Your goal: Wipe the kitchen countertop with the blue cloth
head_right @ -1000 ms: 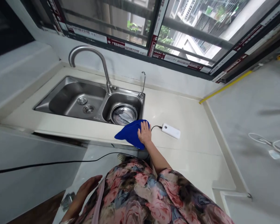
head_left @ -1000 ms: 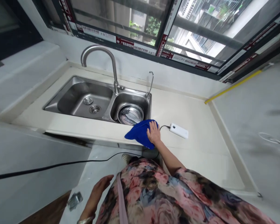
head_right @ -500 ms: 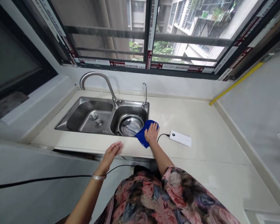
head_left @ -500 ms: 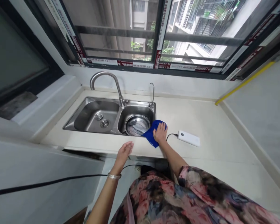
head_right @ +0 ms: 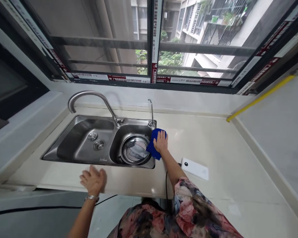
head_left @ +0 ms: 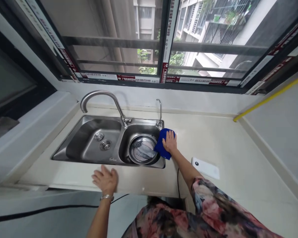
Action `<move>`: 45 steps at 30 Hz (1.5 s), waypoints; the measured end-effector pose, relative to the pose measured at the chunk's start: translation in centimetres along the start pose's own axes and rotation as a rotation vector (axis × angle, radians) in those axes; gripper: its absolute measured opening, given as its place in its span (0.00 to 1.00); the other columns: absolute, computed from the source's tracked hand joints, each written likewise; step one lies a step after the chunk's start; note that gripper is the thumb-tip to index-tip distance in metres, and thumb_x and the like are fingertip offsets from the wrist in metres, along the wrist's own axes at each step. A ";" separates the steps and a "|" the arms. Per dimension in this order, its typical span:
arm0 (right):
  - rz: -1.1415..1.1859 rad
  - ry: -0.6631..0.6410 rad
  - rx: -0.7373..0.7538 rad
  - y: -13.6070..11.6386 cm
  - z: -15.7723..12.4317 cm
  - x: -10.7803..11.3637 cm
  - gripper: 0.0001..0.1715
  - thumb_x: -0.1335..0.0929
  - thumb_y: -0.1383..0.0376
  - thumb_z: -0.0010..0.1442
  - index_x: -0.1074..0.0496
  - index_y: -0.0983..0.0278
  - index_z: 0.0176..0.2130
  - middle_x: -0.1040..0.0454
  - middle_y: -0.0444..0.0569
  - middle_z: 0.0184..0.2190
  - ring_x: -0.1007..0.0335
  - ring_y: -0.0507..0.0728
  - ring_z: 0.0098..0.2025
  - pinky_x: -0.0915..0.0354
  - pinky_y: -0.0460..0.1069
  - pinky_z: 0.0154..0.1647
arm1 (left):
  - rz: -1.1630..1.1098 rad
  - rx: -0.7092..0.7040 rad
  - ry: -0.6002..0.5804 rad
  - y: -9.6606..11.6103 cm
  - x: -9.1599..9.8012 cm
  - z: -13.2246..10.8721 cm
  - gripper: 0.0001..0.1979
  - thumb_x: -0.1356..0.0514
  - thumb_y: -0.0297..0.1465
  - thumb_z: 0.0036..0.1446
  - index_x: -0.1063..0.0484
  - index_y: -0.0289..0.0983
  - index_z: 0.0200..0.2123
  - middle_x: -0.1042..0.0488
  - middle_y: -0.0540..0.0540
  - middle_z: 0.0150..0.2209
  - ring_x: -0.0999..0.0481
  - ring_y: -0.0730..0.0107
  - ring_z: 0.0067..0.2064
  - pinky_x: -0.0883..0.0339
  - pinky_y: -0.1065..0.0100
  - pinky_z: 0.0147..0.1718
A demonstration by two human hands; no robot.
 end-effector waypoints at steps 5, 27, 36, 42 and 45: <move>0.017 0.002 0.038 2.1 3.9 -0.7 0.38 0.45 0.60 0.70 0.45 0.78 0.71 0.47 0.65 0.73 0.58 0.68 0.76 0.60 0.65 0.75 | -0.006 0.088 0.077 -1.8 -0.1 1.2 0.39 0.50 0.43 0.64 0.46 0.21 0.70 0.48 0.16 0.69 0.49 0.30 0.72 0.50 0.33 0.66; 0.028 0.028 -0.246 8.7 16.5 -2.8 0.38 0.48 0.60 0.71 0.49 0.74 0.74 0.50 0.63 0.74 0.59 0.72 0.76 0.56 0.73 0.72 | 0.166 0.139 0.288 1.0 -1.2 1.0 0.41 0.56 0.47 0.68 0.50 0.19 0.71 0.58 0.11 0.71 0.61 0.25 0.74 0.59 0.28 0.67; -0.038 -0.050 -0.028 4.5 5.6 0.2 0.36 0.43 0.61 0.70 0.44 0.69 0.72 0.50 0.60 0.75 0.57 0.69 0.76 0.55 0.68 0.73 | 0.050 0.192 0.173 1.0 -0.9 1.2 0.42 0.53 0.45 0.66 0.54 0.19 0.71 0.66 0.14 0.73 0.67 0.25 0.74 0.63 0.28 0.67; -0.082 -0.179 0.242 4.9 -1.4 0.9 0.39 0.42 0.57 0.70 0.47 0.68 0.74 0.54 0.59 0.76 0.59 0.67 0.77 0.55 0.64 0.75 | 0.005 0.297 0.100 0.6 -1.3 2.7 0.42 0.53 0.45 0.65 0.52 0.18 0.71 0.65 0.12 0.72 0.68 0.26 0.75 0.63 0.27 0.67; -0.087 -0.239 0.257 6.1 -2.0 0.8 0.40 0.41 0.56 0.69 0.47 0.69 0.73 0.52 0.59 0.75 0.59 0.67 0.77 0.55 0.64 0.75 | 0.003 0.392 0.037 0.3 -1.9 3.4 0.44 0.50 0.44 0.63 0.54 0.15 0.71 0.66 0.10 0.72 0.68 0.22 0.74 0.62 0.25 0.66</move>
Point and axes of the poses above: each hand's wrist, its own z-axis towards the middle knuckle, its own x-axis out of the back of the hand, y = z × x, the point moved 6 cm from there along z, towards the middle knuckle
